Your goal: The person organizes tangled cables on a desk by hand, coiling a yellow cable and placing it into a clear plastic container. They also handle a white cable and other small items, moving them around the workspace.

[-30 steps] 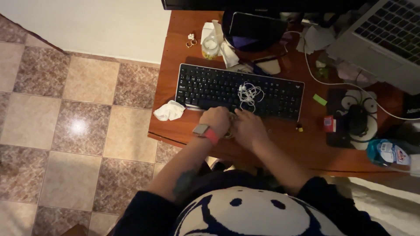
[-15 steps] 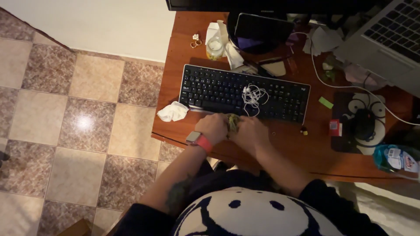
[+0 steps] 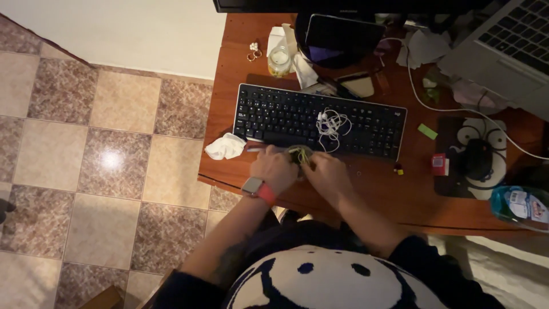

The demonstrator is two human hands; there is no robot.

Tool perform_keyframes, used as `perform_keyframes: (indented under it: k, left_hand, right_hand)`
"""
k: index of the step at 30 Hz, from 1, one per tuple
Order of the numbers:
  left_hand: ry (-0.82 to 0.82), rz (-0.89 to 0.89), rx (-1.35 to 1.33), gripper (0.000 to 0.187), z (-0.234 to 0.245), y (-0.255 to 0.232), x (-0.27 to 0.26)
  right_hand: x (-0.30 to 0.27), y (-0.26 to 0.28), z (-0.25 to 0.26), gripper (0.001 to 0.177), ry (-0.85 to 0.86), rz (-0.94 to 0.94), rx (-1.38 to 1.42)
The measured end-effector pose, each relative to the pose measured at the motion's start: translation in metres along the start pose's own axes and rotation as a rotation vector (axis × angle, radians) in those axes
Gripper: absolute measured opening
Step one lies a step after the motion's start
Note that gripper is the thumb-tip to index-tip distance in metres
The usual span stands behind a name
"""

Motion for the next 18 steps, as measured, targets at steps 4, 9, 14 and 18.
perform_keyframes:
  k: [4, 9, 14, 18]
  left_hand:
    - [-0.009, -0.032, 0.095, 0.039, 0.000, -0.011, -0.003]
    - [0.114, -0.067, -0.007, 0.038, -0.034, -0.010, 0.006]
    - [-0.020, -0.124, -0.007, 0.039, -0.023, 0.001, 0.006]
    - [-0.013, -0.101, 0.074, 0.065, 0.015, 0.001, -0.017]
  right_hand:
    - [-0.005, 0.004, 0.005, 0.033, 0.030, -0.013, 0.129]
    - [0.001, -0.012, -0.005, 0.040, -0.030, 0.197, 0.224]
    - [0.004, -0.013, -0.007, 0.030, -0.029, 0.280, 0.015]
    - [0.005, -0.006, 0.007, 0.026, 0.023, 0.343, -0.163]
Point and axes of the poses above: each hand's wrist, its own x-axis towards the middle knuckle, its own z-axis out of the back of the hand, y = z × x, the point moved 7 cm from there along x, towards the middle knuckle, and after that the axes turned 11 degrees about x, right-handed, at the moved point
